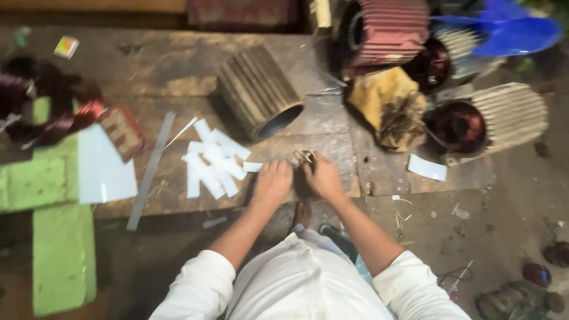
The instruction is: The person cuts white strips with scissors and inserts them into slots on a cylindrical metal motor stator. They repeatedly pick up strips, cut them, and place them into the stator slots.
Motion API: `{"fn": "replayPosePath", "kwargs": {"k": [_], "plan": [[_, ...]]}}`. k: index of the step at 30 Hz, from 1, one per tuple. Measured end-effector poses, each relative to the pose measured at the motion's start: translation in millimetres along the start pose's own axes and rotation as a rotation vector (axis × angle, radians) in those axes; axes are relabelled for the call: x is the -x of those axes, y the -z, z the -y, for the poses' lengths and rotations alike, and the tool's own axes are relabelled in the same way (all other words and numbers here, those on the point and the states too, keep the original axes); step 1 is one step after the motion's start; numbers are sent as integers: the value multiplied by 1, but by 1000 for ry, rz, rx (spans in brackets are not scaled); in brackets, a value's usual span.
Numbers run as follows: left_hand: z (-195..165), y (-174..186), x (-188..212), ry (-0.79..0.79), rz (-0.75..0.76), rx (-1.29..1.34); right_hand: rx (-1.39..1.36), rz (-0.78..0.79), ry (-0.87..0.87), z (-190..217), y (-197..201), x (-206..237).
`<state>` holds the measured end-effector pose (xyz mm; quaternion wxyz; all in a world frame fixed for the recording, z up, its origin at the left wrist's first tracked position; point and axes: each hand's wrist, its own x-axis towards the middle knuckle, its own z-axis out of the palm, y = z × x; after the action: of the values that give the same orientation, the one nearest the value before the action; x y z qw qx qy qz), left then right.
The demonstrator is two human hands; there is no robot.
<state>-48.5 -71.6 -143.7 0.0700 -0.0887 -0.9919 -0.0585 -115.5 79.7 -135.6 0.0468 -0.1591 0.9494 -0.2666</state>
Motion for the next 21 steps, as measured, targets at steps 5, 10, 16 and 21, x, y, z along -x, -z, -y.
{"fn": "replayPosePath", "kwargs": {"k": [5,10,16,21], "plan": [[-7,-12,39,111,-181,152,132,61,183,7,-19,12],[-7,-15,44,169,-174,177,338,136,229,14,-23,-5],[-9,-24,57,131,-200,106,254,351,224,14,-12,-34],[-6,-25,60,172,-128,176,318,378,280,16,-13,-13]]}}
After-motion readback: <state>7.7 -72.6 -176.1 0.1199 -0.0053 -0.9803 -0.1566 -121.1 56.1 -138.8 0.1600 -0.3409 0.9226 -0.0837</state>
